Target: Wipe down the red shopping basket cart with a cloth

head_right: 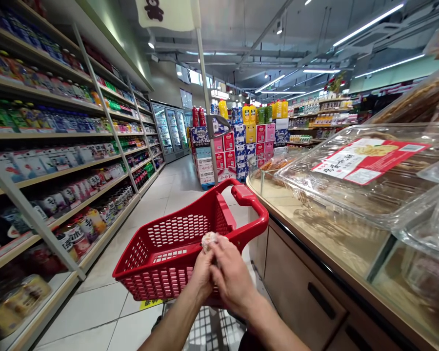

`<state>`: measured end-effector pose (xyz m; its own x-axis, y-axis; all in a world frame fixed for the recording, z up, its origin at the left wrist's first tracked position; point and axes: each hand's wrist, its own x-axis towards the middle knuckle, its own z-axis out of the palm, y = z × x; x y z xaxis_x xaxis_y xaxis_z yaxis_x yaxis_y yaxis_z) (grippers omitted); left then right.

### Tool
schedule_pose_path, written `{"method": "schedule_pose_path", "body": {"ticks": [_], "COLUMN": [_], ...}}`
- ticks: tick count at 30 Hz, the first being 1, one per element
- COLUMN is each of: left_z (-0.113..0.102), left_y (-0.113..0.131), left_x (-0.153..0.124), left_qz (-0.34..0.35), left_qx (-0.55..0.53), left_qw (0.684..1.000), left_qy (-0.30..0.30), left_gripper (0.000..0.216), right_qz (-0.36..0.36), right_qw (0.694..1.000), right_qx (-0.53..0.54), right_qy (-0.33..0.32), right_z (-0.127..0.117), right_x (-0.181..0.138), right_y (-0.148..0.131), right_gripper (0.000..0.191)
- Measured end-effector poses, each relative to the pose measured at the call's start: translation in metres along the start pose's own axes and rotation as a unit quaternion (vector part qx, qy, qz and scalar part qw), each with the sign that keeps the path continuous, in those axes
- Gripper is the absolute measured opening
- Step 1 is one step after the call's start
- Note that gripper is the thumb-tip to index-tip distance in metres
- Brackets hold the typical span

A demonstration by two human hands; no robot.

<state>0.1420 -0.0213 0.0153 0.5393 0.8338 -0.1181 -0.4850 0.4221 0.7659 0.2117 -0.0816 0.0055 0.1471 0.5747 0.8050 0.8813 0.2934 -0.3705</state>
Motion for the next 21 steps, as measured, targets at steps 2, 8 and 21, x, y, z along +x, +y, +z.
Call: {"method": "schedule_pose_path", "body": {"ticks": [2, 8, 21], "left_z": [-0.004, -0.046, -0.104], "left_y": [0.005, 0.040, 0.044], "left_x": [0.002, 0.013, 0.022], "left_qz": [-0.049, 0.069, 0.141], "left_qx": [0.023, 0.413, 0.824], "left_qw": [0.998, 0.908, 0.547], "left_qy": [-0.029, -0.018, 0.046], "left_gripper": [0.021, 0.025, 0.063], "right_qz": [-0.031, 0.003, -0.169], "right_qw": [0.996, 0.999, 0.971], "right_qx": [-0.006, -0.052, -0.170], "right_qy": [-0.077, 0.003, -0.003], "right_z": [0.001, -0.033, 0.002], "right_x": [-0.002, 0.022, 0.028], "right_y": [0.002, 0.063, 0.079], "right_gripper": [0.056, 0.042, 0.042]}}
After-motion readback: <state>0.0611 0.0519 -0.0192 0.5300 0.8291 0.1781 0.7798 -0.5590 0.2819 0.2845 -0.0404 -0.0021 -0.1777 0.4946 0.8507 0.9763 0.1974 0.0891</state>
